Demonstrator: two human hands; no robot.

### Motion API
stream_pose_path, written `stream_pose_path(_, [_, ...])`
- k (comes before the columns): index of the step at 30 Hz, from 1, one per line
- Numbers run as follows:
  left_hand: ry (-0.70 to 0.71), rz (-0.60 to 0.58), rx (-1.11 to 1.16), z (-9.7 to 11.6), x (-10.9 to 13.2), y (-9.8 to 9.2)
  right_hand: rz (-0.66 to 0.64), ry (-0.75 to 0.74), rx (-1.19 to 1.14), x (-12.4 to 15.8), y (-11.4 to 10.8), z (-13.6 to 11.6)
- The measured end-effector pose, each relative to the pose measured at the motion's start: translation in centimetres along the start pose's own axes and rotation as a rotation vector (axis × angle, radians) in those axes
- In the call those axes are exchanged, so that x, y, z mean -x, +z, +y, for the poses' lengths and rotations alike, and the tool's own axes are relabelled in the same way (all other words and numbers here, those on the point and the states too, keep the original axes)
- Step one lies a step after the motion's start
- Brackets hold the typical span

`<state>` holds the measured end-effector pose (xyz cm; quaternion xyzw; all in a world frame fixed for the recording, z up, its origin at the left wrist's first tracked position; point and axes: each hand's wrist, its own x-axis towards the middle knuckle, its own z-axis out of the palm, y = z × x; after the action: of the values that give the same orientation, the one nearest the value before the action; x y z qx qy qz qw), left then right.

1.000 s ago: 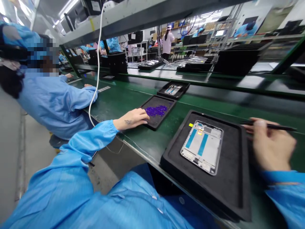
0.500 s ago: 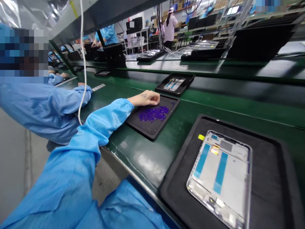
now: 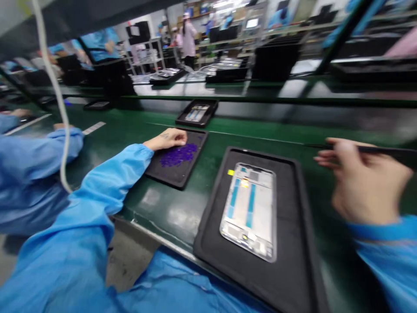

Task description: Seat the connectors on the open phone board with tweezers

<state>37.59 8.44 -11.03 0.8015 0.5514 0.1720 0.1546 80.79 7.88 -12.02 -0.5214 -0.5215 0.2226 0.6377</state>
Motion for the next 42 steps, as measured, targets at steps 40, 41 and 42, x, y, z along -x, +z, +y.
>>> stream_pose_path(40, [-0.018, -0.031, 1.22, 16.7, -2.2, 6.0, -0.46, -0.19, 0.191, 4.0, 2.2, -8.9])
stream_pose_path(41, [-0.009, -0.022, 1.216, 16.7, -2.2, 6.1, -0.462, -0.175, 0.182, 3.9, 2.2, -8.8])
stream_pose_path(42, [-0.002, -0.014, 1.214, 16.7, -2.2, 6.2, -0.466, -0.161, 0.175, 3.8, 2.3, -8.6])
